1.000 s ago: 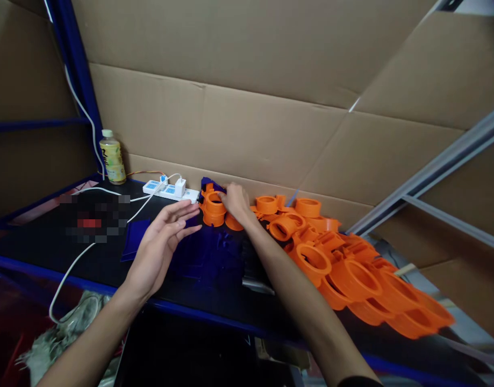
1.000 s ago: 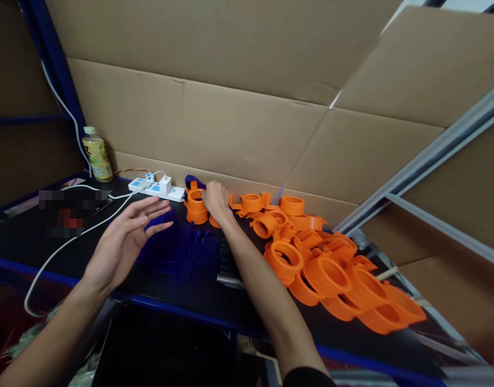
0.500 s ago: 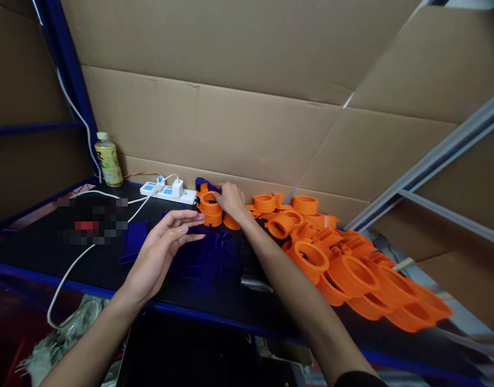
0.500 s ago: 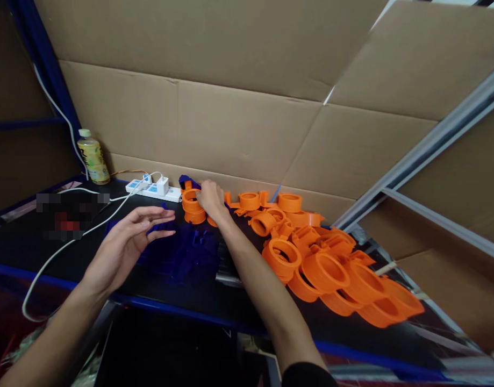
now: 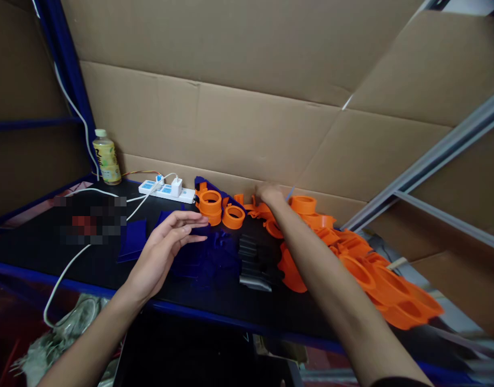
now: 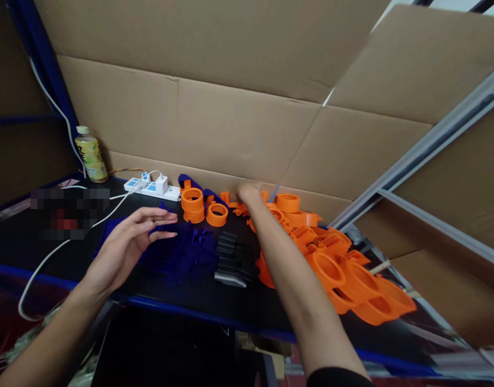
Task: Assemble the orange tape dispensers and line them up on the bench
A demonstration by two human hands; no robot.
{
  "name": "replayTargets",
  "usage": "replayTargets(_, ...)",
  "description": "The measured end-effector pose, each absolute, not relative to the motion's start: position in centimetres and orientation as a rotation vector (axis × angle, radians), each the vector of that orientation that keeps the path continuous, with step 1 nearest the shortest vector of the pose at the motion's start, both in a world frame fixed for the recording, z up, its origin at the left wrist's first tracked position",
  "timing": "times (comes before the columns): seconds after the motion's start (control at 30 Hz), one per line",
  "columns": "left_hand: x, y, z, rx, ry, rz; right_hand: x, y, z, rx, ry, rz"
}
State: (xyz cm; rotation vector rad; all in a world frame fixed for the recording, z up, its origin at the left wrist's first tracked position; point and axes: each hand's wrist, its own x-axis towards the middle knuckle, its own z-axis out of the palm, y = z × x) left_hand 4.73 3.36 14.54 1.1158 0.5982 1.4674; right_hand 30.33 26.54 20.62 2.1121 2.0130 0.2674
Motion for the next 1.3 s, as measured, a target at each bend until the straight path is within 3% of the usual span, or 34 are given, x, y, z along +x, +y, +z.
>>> replayTargets(0.27,4.7,3.5,14.5,1.132,0.605,1.433,30.0,25.6,20.3,2.177,1.879,0.259)
replayTargets(0.47,4.9,3.6,14.2,1.146,0.606,1.402,28.4,22.7,24.7,2.27,1.974,0.403)
replayTargets(0.63,5.2,3.8,14.0,1.14,0.591,1.375,26.8,14.3,27.6,2.268,2.352,0.539)
replayTargets(0.7,5.6,3.8,13.9,1.091,0.577,1.415,25.8,9.8,27.3,2.166,2.748,0.364)
replayTargets(0.8,6.2,3.5,14.2,0.982,0.551,1.519,24.1,3.9,25.4,1.739,3.192,-0.274)
replayTargets(0.9,6.4,2.9,14.7,0.901,0.53,1.631,23.4,0.5,22.6,1.377,3.332,-0.649)
replayTargets(1.0,6.1,2.6,15.0,0.894,0.588,1.636,25.1,-0.6,19.5,1.324,3.332,-0.828)
replayTargets(1.07,5.8,2.7,15.0,0.907,0.638,1.54,27.2,-0.6,17.1,1.531,3.347,-0.741)
replayTargets(1.17,5.6,3.0,14.7,0.909,0.665,1.419,30.5,-0.5,13.6,1.873,3.317,-0.344)
replayTargets(1.3,5.8,2.8,14.7,0.978,0.691,1.36,33.1,-0.7,10.2,1.814,3.097,-0.044)
